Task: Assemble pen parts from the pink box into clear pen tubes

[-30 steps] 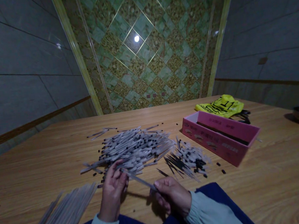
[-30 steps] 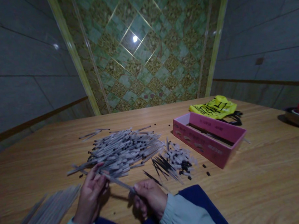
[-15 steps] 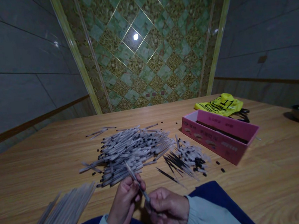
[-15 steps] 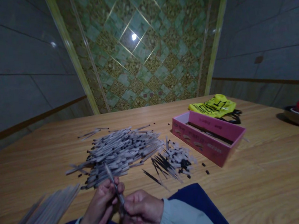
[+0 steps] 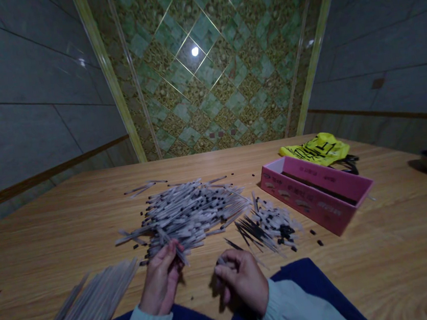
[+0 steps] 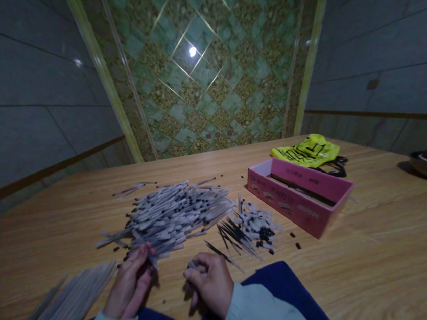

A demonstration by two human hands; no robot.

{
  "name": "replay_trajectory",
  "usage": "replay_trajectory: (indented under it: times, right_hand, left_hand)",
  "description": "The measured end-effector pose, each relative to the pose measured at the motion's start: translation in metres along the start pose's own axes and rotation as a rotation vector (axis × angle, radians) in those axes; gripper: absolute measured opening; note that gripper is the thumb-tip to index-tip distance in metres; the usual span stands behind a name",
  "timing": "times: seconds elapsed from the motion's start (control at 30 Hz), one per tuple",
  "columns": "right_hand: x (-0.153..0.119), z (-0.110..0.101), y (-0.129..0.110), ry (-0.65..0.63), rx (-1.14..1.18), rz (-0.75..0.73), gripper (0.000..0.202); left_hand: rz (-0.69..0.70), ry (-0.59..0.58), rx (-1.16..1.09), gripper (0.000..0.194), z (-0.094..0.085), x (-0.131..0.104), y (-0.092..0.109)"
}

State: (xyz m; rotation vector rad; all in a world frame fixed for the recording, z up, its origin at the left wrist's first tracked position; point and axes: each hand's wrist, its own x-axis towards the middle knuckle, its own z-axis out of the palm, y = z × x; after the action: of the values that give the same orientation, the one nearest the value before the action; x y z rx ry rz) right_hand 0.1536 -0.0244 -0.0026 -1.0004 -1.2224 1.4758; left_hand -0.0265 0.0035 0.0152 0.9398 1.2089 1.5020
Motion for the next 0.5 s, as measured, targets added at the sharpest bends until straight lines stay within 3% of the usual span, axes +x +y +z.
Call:
replay_trajectory:
  times: [0.1,0.2,0.37,0.5]
  right_hand:
    - [0.008,-0.009,0.001,0.009,0.125,-0.003,0.037]
    - [0.012,-0.018,-0.002,0.022,0.294,0.006,0.033]
    - [0.009,-0.025,-0.015,-0.006,0.51,0.074,0.032]
    - [0.007,-0.027,-0.021,-0.059,0.43,0.099,0.038]
  left_hand:
    - [-0.197,-0.292,-0.086,0.033,0.008,-0.011,-0.001]
    - [-0.28,-0.553,-0.092,0.029,0.014,-0.021,-0.003]
    - [-0.316,-0.744,-0.031,0.033,0.011,-0.025,-0.003]
    - [-0.381,-0.839,0.058,0.036,0.008,-0.025,-0.003]
